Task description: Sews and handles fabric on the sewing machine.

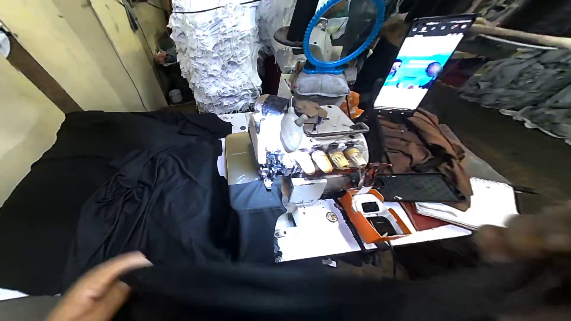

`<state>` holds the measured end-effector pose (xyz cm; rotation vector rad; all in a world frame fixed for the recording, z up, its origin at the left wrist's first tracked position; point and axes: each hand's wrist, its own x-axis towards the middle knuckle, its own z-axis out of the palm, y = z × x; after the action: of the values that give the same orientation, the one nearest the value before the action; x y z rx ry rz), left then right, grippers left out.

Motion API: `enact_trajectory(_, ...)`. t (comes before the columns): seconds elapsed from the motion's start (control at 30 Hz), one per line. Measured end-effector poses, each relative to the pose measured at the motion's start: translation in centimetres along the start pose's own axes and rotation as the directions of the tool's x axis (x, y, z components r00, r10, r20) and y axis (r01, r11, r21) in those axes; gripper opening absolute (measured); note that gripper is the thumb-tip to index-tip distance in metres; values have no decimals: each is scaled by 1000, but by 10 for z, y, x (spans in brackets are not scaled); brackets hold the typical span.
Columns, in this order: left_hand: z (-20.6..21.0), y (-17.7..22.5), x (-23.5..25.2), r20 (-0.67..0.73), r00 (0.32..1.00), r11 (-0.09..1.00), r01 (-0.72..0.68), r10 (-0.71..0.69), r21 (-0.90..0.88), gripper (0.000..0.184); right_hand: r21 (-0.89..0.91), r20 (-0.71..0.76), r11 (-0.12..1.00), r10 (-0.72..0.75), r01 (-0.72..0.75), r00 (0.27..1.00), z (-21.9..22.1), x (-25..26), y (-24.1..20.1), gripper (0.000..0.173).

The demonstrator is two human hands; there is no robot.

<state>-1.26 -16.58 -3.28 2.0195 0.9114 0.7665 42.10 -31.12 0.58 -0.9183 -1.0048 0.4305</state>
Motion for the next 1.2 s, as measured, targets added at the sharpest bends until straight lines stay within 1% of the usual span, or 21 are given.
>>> enact_trajectory(0.07, -43, 11, 31, -259, 963, 975, -9, 68, 223, 26, 10, -49, 986, 167, -167, 985, 20, -3, 33, 17)
enact_trajectory(0.1, -61, 11, 55, -326, 936, 929, -1, 130, 369, 32, 23, -86, 963, 268, -267, 960, 32, -7, 50, 17)
enact_trajectory(0.17, -88, -5, 110, -326, 909, 769, 10, 259, 639, 38, 98, -108, 867, 497, -488, 861, 60, -14, 75, 23)
enact_trajectory(0.2, -93, -15, 134, -297, 915, 680, 33, 275, 732, 37, 146, -77, 818, 570, -556, 818, 70, -18, 85, 25)
enact_trajectory(0.23, -86, -15, 153, -272, 925, 638, 43, 265, 769, 33, 181, -44, 784, 609, -594, 792, 78, -20, 93, 25)
enact_trajectory(0.3, -42, 5, 177, -202, 952, 656, 1, 231, 755, 32, 194, -6, 760, 633, -620, 774, 88, -25, 106, 26)
enact_trajectory(0.37, 22, 23, 178, -47, 958, 741, -187, 283, 645, 31, 166, 18, 753, 643, -637, 765, 94, -26, 109, 25)
enact_trajectory(0.43, 84, 29, 166, 116, 934, 866, -356, 337, 350, 37, 129, 62, 770, 622, -625, 780, 95, -25, 108, 24)
enact_trajectory(0.47, 108, 29, 160, 178, 924, 907, -371, 339, 198, 41, 88, 92, 793, 596, -603, 797, 93, -24, 107, 24)
enact_trajectory(0.53, 135, 24, 149, 186, 914, 924, -377, 360, 66, 37, -20, 84, 844, 536, -536, 840, 89, -22, 104, 22)
enact_trajectory(0.63, 129, 17, 145, 96, 938, 937, -341, 334, 78, 17, -49, 34, 831, 556, -554, 831, 83, -17, 96, 16)
enact_trajectory(0.7, 118, 16, 143, 98, 957, 945, -287, 275, 157, 21, -35, 85, 838, 546, -545, 834, 81, -21, 95, 14)
enact_trajectory(0.73, 116, 18, 141, 134, 958, 946, -276, 255, 168, 30, -33, 126, 857, 513, -514, 849, 82, -24, 96, 16)
enact_trajectory(0.8, 119, 23, 136, 215, 933, 951, -305, 288, 50, 45, -29, 213, 920, 387, -390, 897, 88, -27, 95, 18)
enact_trajectory(0.87, 128, 28, 132, 183, 910, 928, -361, 373, -98, 35, -53, 252, 962, 271, -266, 929, 95, -28, 94, 19)
enact_trajectory(0.93, 131, 30, 131, 84, 903, 904, -410, 421, -119, 26, -99, 229, 965, 261, -244, 938, 97, -28, 92, 21)
enact_trajectory(0.97, 132, 30, 132, 39, 905, 904, -421, 424, -74, 25, -116, 205, 956, 290, -271, 935, 97, -27, 93, 22)
enact_trajectory(1.03, 136, 26, 142, -28, 900, 895, -430, 436, 123, 25, -185, 140, 925, 359, -332, 923, 98, -24, 104, 22)
enact_trajectory(1.1, 147, 14, 159, -79, 893, 861, -400, 443, 314, 23, -341, 75, 880, 375, -330, 924, 97, -21, 125, 21)
enact_trajectory(1.17, 157, 0, 173, -98, 913, 871, -339, 395, 356, 19, -465, 25, 828, 365, -312, 931, 94, -18, 144, 23)
enact_trajectory(1.2, 160, -4, 177, -91, 931, 886, -302, 353, 352, 19, -475, 12, 821, 366, -317, 930, 92, -18, 149, 23)
